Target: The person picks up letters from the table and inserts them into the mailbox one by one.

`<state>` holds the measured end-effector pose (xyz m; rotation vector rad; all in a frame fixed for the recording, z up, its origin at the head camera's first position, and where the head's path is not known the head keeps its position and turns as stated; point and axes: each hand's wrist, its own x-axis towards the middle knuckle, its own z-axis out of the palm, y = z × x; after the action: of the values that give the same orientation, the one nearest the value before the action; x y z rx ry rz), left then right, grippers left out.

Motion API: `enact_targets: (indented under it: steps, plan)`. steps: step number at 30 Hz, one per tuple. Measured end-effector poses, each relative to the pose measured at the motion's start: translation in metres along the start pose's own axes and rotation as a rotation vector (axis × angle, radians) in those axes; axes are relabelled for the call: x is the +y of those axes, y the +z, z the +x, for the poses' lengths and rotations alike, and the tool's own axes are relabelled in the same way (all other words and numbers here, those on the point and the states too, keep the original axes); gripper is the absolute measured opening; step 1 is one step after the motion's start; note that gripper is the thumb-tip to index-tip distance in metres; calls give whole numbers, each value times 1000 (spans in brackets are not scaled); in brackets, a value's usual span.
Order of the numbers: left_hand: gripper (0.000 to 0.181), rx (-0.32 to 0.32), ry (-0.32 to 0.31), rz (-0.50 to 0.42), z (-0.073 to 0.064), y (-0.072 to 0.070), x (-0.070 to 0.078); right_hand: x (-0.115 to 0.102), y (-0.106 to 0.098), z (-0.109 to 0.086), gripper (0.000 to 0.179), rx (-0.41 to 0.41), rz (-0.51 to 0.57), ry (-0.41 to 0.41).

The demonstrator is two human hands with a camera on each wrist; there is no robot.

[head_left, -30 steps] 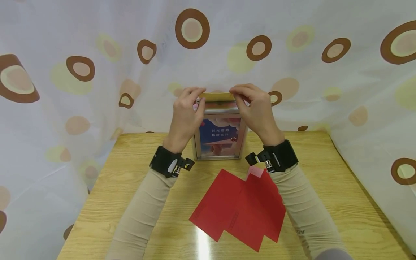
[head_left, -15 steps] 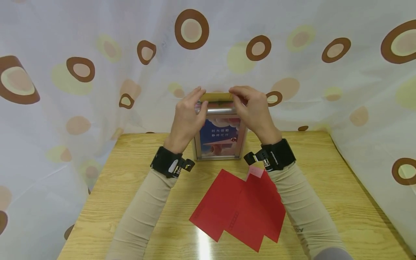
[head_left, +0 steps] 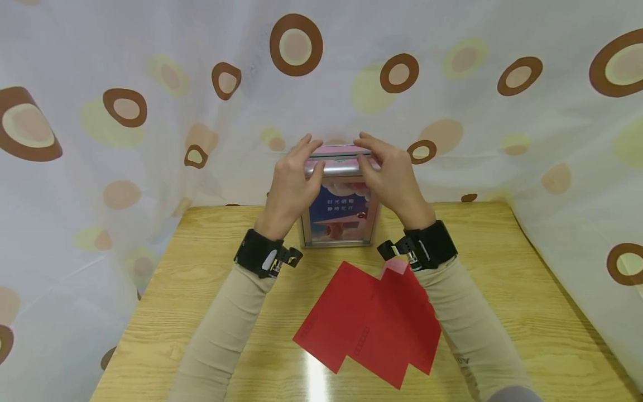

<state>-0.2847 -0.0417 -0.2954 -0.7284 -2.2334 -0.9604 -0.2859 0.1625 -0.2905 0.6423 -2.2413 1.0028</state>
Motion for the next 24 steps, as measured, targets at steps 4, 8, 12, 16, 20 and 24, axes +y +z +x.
enact_targets:
  steps: [4,8,12,16,20,24]
  plan:
    - [40,5,63,16,-8,-3,5,-5,-1,-13,31,18,-16,-48]
    - [42,15,150,22,-23,-4,13,-14,-4,-30,33,50,-18,-137]
    - [46,3,223,43,-45,0,22,-23,-4,-52,39,65,-25,-169]
    - [54,-46,224,92,-72,5,27,-29,-5,-76,45,59,-41,-160]
    - [62,-101,177,141,-102,9,29,-32,-5,-103,53,30,-67,-103]
    - [72,-167,137,206,-132,15,31,-30,-1,-138,61,2,-96,-3]
